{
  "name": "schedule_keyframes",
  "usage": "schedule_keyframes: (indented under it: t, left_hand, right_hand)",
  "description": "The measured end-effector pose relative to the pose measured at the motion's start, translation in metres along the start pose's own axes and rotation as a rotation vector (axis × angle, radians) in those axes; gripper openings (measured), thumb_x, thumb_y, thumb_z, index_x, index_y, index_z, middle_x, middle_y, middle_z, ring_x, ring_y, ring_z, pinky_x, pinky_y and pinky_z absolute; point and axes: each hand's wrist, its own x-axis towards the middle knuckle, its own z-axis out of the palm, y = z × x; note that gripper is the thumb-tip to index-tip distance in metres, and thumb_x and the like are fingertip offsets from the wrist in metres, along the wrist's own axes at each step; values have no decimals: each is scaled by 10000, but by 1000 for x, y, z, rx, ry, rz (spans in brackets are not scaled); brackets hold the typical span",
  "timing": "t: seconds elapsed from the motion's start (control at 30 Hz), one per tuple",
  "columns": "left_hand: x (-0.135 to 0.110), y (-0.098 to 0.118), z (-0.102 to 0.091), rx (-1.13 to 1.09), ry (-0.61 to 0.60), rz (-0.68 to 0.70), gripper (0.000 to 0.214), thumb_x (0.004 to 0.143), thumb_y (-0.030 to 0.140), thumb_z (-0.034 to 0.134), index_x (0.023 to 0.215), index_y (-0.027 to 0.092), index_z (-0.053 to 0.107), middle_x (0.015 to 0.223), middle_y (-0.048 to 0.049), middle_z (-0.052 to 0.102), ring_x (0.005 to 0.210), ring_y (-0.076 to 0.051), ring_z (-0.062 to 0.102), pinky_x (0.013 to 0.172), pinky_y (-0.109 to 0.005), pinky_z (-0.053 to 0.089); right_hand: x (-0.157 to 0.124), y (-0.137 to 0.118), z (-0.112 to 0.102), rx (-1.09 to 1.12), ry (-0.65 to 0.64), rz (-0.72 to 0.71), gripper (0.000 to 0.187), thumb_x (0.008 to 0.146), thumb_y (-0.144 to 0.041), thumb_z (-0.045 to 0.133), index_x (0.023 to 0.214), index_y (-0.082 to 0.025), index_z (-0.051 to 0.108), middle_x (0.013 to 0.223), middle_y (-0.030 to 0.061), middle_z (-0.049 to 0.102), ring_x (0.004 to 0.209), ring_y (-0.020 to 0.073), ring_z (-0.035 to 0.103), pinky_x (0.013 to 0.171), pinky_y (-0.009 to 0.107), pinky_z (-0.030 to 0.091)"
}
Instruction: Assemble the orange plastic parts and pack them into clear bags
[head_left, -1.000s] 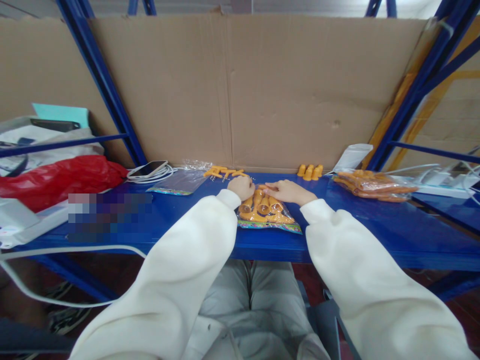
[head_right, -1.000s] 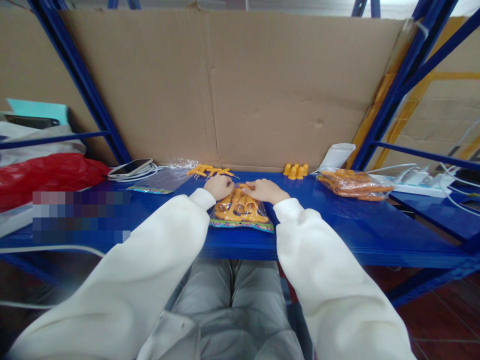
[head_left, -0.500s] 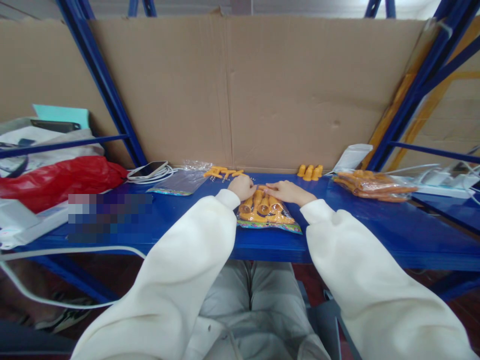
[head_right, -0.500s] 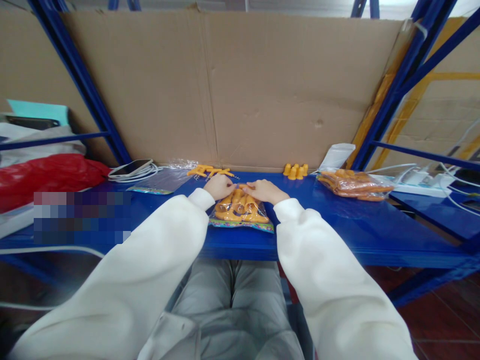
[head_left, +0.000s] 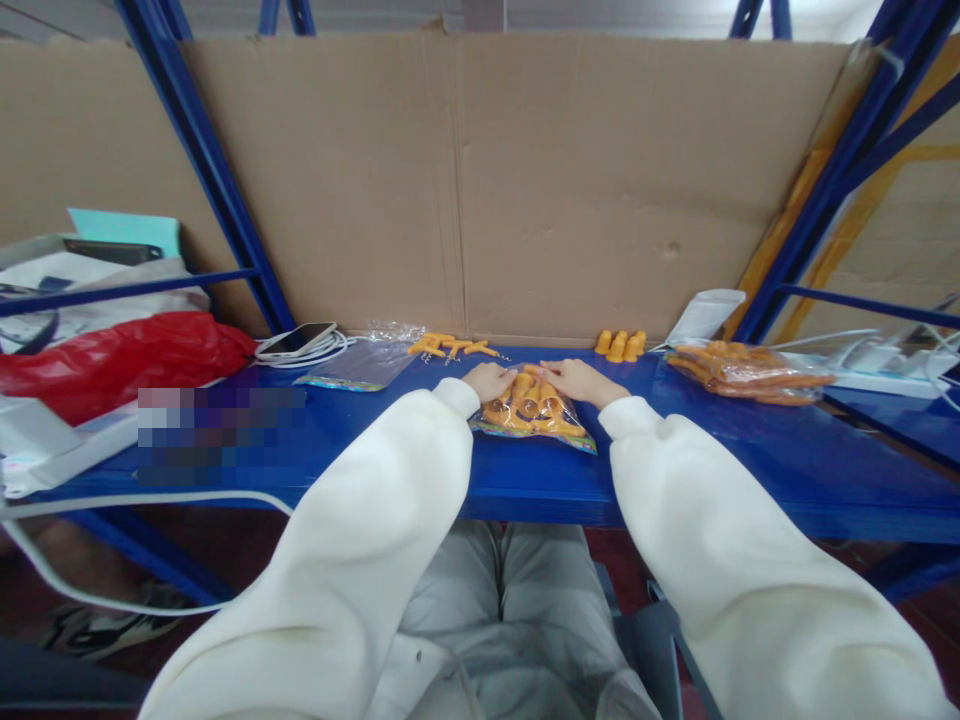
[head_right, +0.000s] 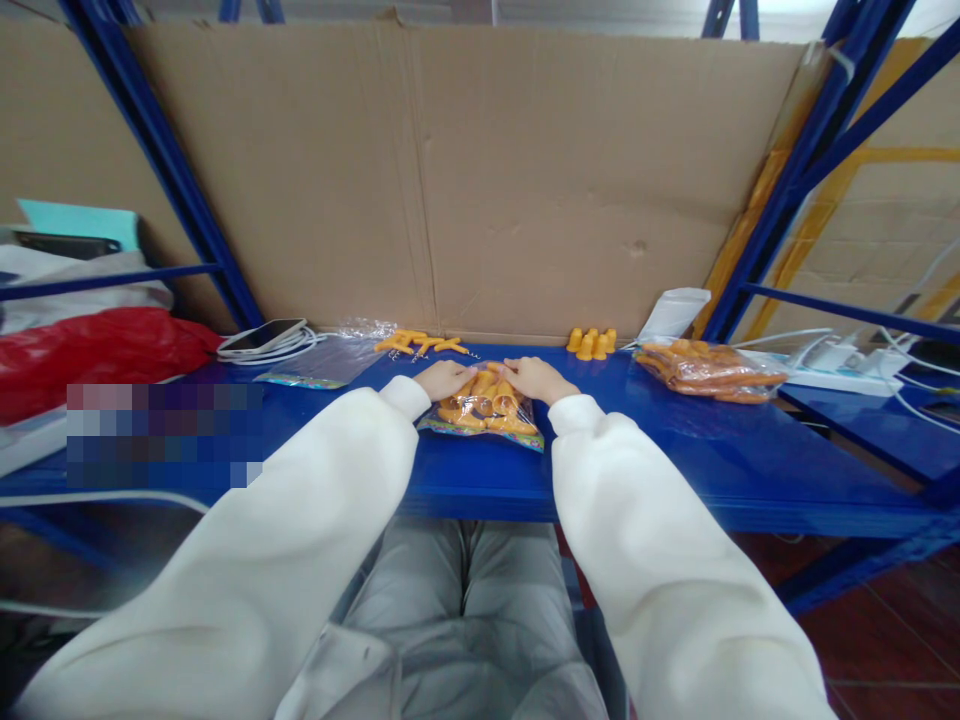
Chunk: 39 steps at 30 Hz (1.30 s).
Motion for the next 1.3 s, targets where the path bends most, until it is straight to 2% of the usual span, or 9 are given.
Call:
schedule_keyframes:
  t: [0.13,0.3,0.53,0.9,1.07,1.3]
  left_hand:
    - [-1,1,0,9,13,-14,485,1021,355,336,1080,139,767,1167,-127,756,1123,-244,695,949,-299,509]
    - [-1,2,0,-5,26,-17,470,1013,350,352,1028,154,778,1111,-118,774,1089,-248,708,925,-299,519]
    - [-2,2,0,-21,34,-26,465,1012,360,368,973,151,782,1051,-120,785,1037,-240,723,896,-291,523]
    - [0,4,2,-9,49,-94,496,1013,363,325,1058,151,772,1151,-127,762,1132,-251,695,955,-299,516]
    - [3,3,5,-31,65,-137,549,1028,364,277,1052,112,765,1157,-166,752,1147,-264,691,988,-319,508]
    - [7,-4,11,-34,89,-121,599,1036,368,217,1118,100,747,1201,-164,736,1183,-267,671,1012,-335,494]
  right_hand:
    - [-5,-6,-6,-58,21,-17,528,974,-585,467,1236,-221,745,1179,113,748,1170,289,680,985,324,513]
    - [-17,-27,-23,-182,-33,11,504,1026,-449,382,1078,-182,807,1044,143,783,1067,297,723,862,309,519]
    - [-22,-35,-29,-213,-12,25,465,1000,-412,446,906,-168,830,901,156,791,986,311,739,812,317,501]
    - [-12,-23,-20,-195,-10,-18,513,1008,-476,402,970,-190,826,900,128,797,996,287,741,798,287,514]
    - [-3,-14,-12,-57,8,-21,538,1016,-515,394,1072,-177,809,1053,109,783,1062,291,725,858,286,533]
    - [2,0,3,186,107,10,365,968,-377,538,1120,-165,793,1165,69,742,1120,308,701,943,332,539]
